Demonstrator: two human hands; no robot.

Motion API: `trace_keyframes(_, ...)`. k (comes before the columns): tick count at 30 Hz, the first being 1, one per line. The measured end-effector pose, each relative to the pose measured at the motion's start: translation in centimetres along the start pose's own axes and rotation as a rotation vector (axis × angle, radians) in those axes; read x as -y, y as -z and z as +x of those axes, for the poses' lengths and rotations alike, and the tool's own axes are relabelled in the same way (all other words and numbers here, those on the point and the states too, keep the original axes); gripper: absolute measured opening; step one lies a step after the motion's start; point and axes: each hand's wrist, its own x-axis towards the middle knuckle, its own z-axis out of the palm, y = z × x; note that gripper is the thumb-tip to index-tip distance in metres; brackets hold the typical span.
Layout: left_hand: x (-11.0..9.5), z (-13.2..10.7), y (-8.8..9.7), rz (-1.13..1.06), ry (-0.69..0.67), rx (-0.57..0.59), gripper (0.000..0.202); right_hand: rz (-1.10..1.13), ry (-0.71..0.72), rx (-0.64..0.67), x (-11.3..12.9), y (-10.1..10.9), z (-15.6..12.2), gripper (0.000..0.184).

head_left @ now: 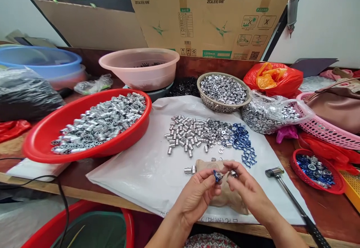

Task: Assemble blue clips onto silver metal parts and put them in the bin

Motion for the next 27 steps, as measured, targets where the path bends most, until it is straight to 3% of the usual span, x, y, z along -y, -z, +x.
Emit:
trace_keyframes(4, -0.1, 0.0, -0.5, -0.057, -0.037, -0.030, 0.029, 0.009, -0.078, -0.047, 0.1, 0.0, -0.2, 0.026)
trace_keyframes(8, 0.3, -0.3, -0.3, -0.041, -0.048, -0.012, 0.029, 0.023, 0.060, -0.062, 0.4, -0.3, -0.5, 0.022)
trace_keyframes(13, 0.7, -0.7, 0.0, -0.010, -0.054, -0.028, 0.028, -0.114, 0.257, -0.108, 0.8, -0.4, -0.6, 0.023)
trace_keyframes(20, 0.7, -1.0, 0.0, 0.008, -0.071, -0.040, 0.029, -0.087, 0.187, -0.141, 0.4, -0.7, -0.9, 0.020)
trace_keyframes(27, 1.0, -1.2, 0.0, 0.015, -0.075, -0.018, 0.028, -0.044, 0.222, -0.104, 0.0, -0.9, -1.1, 0.019)
